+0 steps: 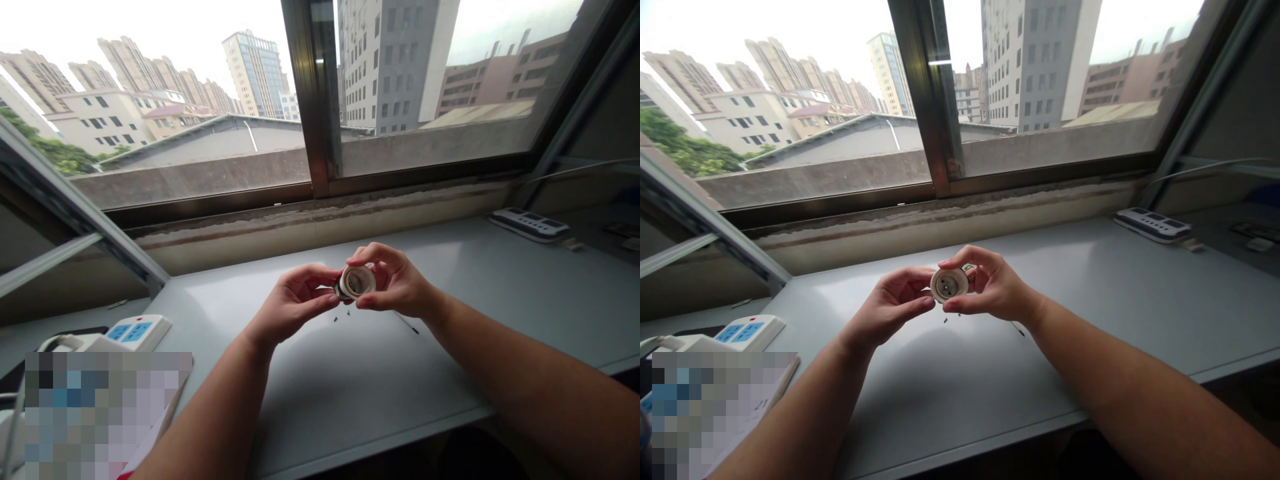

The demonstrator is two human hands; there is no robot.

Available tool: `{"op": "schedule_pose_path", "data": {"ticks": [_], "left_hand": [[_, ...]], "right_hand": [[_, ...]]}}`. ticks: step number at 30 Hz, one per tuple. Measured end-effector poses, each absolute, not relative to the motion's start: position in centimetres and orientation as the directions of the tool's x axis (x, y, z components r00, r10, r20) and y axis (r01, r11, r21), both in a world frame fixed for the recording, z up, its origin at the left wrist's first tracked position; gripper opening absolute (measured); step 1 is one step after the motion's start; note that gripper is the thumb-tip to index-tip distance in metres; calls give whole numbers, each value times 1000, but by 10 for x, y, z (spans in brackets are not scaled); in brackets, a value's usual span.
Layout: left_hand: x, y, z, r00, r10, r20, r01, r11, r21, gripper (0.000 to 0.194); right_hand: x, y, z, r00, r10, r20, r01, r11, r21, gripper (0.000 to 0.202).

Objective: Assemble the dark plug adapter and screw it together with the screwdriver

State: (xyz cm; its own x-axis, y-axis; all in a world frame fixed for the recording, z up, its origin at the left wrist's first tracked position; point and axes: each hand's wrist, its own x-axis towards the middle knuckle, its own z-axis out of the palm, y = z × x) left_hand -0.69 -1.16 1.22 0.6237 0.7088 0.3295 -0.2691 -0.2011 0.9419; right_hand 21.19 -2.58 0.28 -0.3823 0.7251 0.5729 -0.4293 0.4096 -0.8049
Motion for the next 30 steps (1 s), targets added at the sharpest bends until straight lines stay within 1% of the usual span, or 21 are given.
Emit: {"op": "schedule_pose_path", "data": {"ticks": [5, 10, 15, 19, 20, 22, 24, 26, 28, 30], "left_hand": [[-3, -15, 9, 580, 735, 350, -327, -183, 927, 25], [-5, -15, 10, 611, 705, 360, -307, -208, 929, 23], [-3, -18, 11, 563, 695, 448, -256, -368, 894, 20], [-2, -19, 10, 535, 680, 502, -147, -510, 847, 21], [-1, -19, 10, 536, 670, 513, -109, -547, 830, 24], [0, -19, 9, 535, 650, 540, -24, -627, 779, 36], [1, -20, 9, 518, 628, 581, 63, -705, 706, 51], [3, -21, 9, 497, 604, 622, 124, -760, 638, 64], [5, -21, 9, 494, 582, 646, 149, -789, 596, 65], [6, -21, 10, 503, 562, 657, 154, -806, 571, 55]], "right_hand": [[211, -28, 1, -401, 731, 552, -444, 372, -816, 46], [212, -26, -1, -426, 707, 565, -467, 364, -806, 49], [213, -24, -1, -418, 683, 598, -456, 412, -789, 48], [216, -23, 2, -394, 678, 621, -394, 486, -780, 48], [216, -23, 3, -390, 681, 619, -361, 505, -784, 49], [217, -22, 3, -390, 694, 605, -296, 527, -796, 48], [218, -22, 2, -400, 712, 577, -254, 519, -816, 48], [217, -22, 1, -394, 746, 537, -234, 484, -843, 56], [216, -23, 0, -381, 797, 468, -226, 411, -883, 68], [213, -24, -1, -373, 844, 386, -227, 320, -920, 75]]}}
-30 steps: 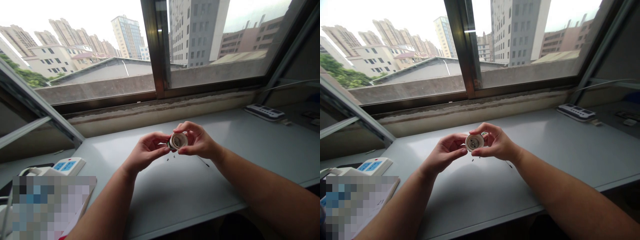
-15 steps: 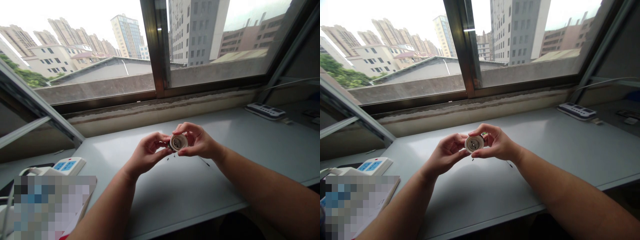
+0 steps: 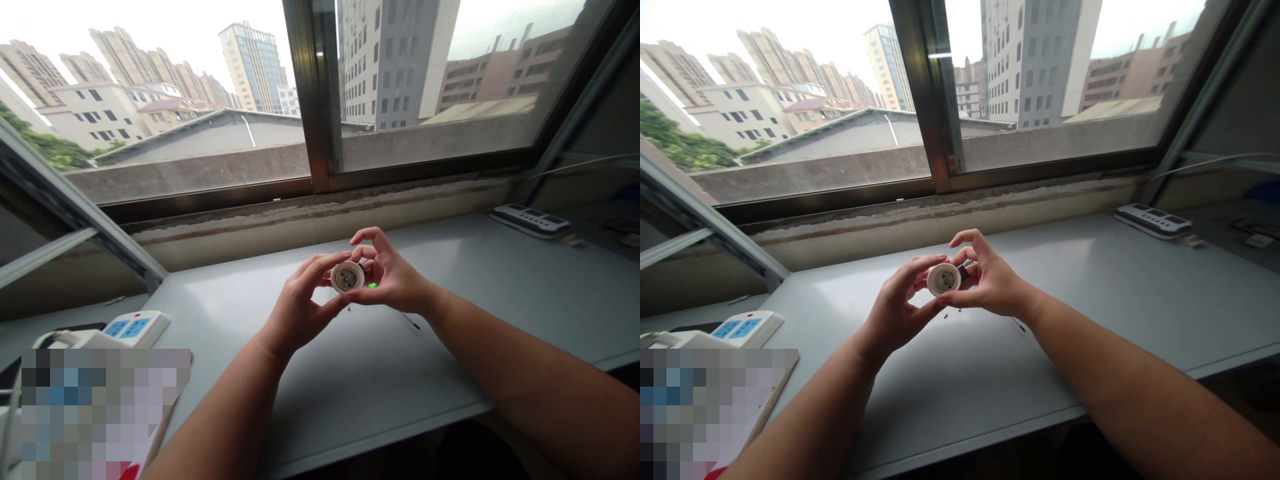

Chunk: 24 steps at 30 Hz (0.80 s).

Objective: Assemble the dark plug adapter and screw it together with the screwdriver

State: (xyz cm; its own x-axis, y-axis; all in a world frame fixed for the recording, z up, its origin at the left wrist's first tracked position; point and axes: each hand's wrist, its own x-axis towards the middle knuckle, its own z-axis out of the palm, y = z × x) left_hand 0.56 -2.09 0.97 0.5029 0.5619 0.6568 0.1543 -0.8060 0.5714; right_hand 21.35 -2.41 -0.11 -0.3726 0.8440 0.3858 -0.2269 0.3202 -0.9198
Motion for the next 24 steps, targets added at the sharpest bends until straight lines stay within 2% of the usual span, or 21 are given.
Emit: {"op": "schedule_pose_path", "data": {"ticks": [3, 8, 11, 13, 15, 17, 18, 20, 24], "left_hand": [[6, -20, 11, 513, 550, 659, 153, -814, 560, 36], [3, -20, 11, 504, 583, 637, 168, -789, 591, 34], [-2, -18, 13, 460, 607, 648, 218, -784, 581, 45], [-5, -16, 15, 446, 600, 664, 257, -797, 547, 47], [-8, -15, 18, 450, 583, 676, 281, -812, 512, 41], [-9, -15, 20, 443, 574, 689, 287, -819, 497, 34], [-9, -15, 20, 432, 573, 696, 287, -819, 497, 33], [-9, -14, 19, 409, 575, 709, 286, -818, 499, 32], [-9, -12, 16, 390, 587, 710, 279, -810, 516, 33]], "right_hand": [[210, -26, -1, -376, 879, 294, -206, 230, -951, 76], [220, -19, 2, -385, 874, 297, -155, 256, -954, 75], [237, -7, 3, -303, 878, 370, -89, 360, -929, 49], [246, 1, 2, -258, 893, 368, 106, 405, -908, 30], [251, 5, 1, -296, 886, 357, 413, 456, -789, 17], [249, 4, -2, -405, 848, 342, 614, 529, -585, 9], [247, 1, -3, -467, 821, 328, 650, 570, -502, 8], [238, -4, -6, -566, 769, 298, 649, 638, -414, 11], [222, -15, -11, -650, 716, 255, 621, 694, -364, 17]]}}
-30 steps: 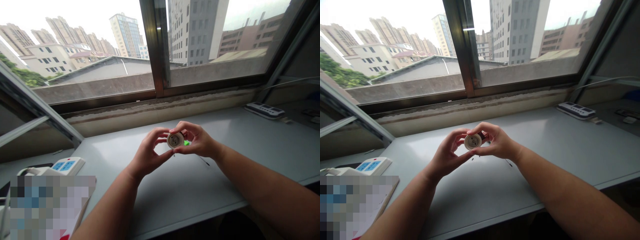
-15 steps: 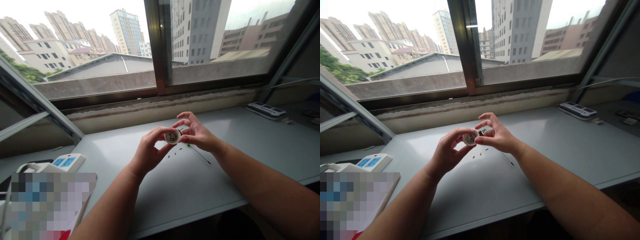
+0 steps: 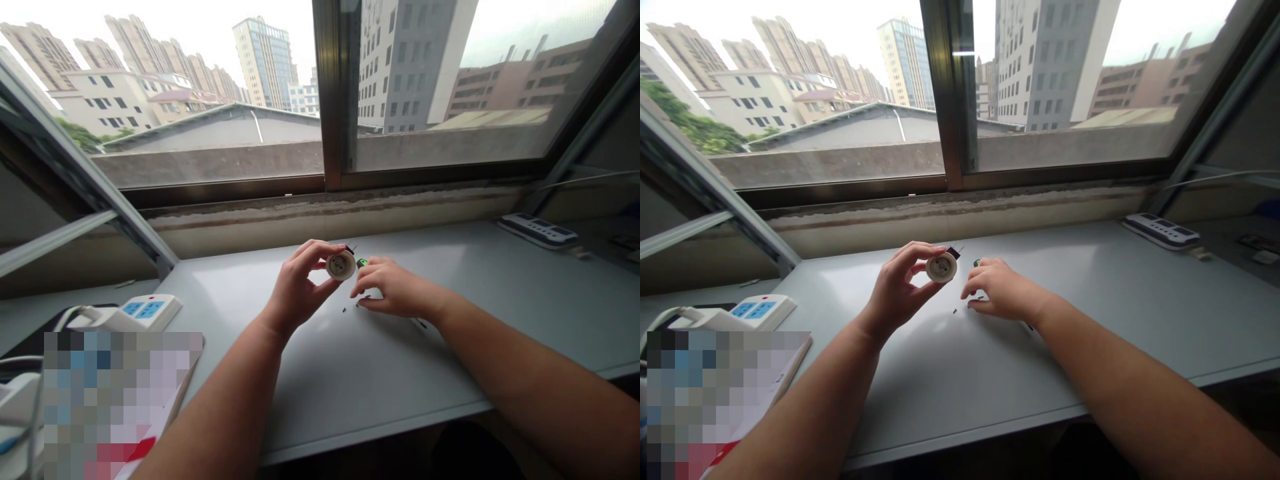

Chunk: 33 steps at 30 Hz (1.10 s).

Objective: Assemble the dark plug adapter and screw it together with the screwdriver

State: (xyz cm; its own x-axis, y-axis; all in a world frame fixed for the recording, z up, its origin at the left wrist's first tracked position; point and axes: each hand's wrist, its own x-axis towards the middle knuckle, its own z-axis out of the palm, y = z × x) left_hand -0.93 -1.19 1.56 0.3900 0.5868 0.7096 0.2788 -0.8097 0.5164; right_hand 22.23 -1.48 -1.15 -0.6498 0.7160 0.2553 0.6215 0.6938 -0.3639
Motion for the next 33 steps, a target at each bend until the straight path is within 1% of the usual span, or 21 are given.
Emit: {"op": "schedule_pose_path", "data": {"ticks": [4, 9, 15, 18, 21, 25, 29, 33], "left_hand": [[-12, -8, 12, 392, 621, 678, 261, -782, 566, 33], [-15, -1, 5, 381, 700, 604, 280, -709, 647, 36], [-16, 7, -5, 387, 738, 553, 282, -666, 691, 36], [-15, 8, -8, 389, 749, 537, 278, -651, 707, 37], [-16, 9, -10, 388, 758, 525, 275, -638, 719, 36], [-16, 11, -11, 385, 786, 484, 305, -604, 737, 36], [-17, 11, -10, 397, 832, 387, 365, -530, 765, 40], [-18, 11, -11, 415, 858, 302, 446, -482, 754, 43]], "right_hand": [[215, -18, -15, -667, 711, 221, 620, 695, -364, 17], [212, -16, -14, -676, 717, 170, 653, 689, -313, 16], [201, -18, -10, -670, 729, 143, 702, 684, -199, 17], [197, -19, -10, -668, 730, 146, 709, 683, -175, 17], [199, -19, -10, -670, 729, 143, 706, 684, -182, 12], [207, -16, -10, -676, 714, 181, 667, 697, -262, 10], [214, -14, -10, -679, 702, 215, 629, 707, -324, 12], [222, -10, -10, -658, 708, 257, 618, 702, -354, 15]]}}
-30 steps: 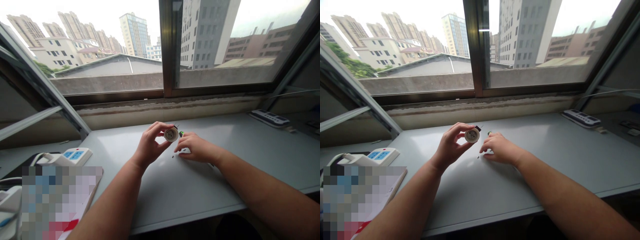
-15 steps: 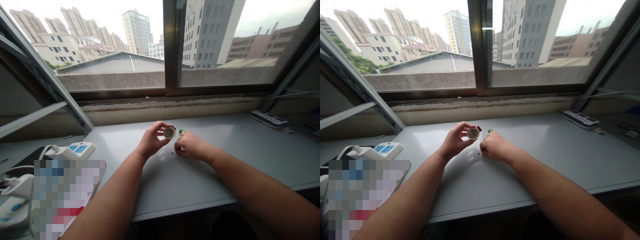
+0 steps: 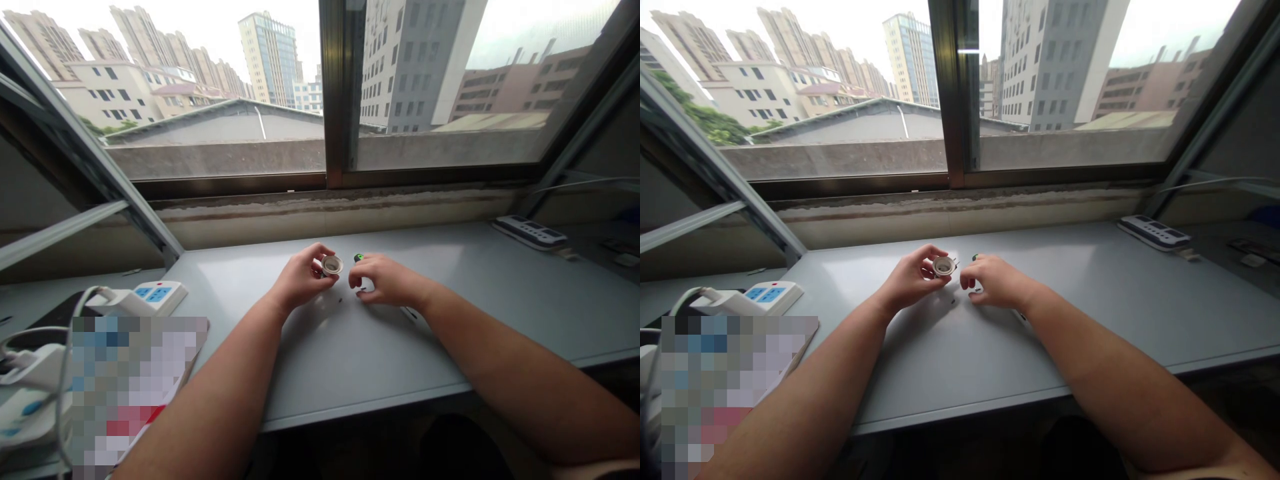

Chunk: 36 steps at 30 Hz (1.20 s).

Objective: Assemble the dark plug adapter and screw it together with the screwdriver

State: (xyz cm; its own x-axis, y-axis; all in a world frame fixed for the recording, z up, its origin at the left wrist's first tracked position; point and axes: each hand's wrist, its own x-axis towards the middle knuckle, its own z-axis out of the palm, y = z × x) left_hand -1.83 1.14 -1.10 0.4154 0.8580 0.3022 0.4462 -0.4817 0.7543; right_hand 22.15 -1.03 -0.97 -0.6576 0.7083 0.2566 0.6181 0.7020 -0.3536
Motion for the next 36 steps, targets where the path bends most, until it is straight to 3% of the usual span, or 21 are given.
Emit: {"op": "schedule_pose_path", "data": {"ticks": [6, 14, 18, 20, 23, 26, 29, 31, 33, 36], "left_hand": [[-20, 14, -16, 399, 883, 248, 500, -436, 748, 41], [-21, 16, -16, 413, 877, 246, 539, -454, 709, 40], [-22, 18, -16, 363, 907, 212, 506, -383, 773, 46], [-22, 18, -16, 301, 934, 194, 423, -313, 850, 48], [-22, 19, -12, 235, 963, 131, 94, -156, 983, 51], [-23, 21, -8, 269, 962, 54, -155, -13, 988, 43], [-23, 21, -6, 299, 954, 22, -192, 37, 981, 38], [-21, 19, -7, 283, 957, 66, -124, -32, 992, 41], [-18, 16, -9, 275, 944, 183, 46, -203, 978, 47], [-15, 12, -12, 360, 869, 339, 274, -446, 852, 45]], "right_hand": [[242, -1, -10, -460, 829, 318, 733, 557, -391, 10], [239, -3, -12, -427, 853, 301, 774, 517, -366, 17], [234, -3, -16, -551, 804, 225, 727, 595, -343, 16], [230, -2, -18, -607, 774, 180, 706, 629, -326, 15], [225, -1, -20, -615, 771, 166, 708, 632, -315, 18], [223, -2, -20, -602, 781, 163, 721, 620, -308, 18], [224, -3, -20, -615, 773, 159, 712, 630, -310, 15], [226, -3, -19, -611, 772, 174, 709, 632, -313, 13], [230, -2, -17, -539, 816, 208, 746, 578, -330, 15], [237, -1, -14, -368, 895, 253, 806, 442, -393, 26]]}}
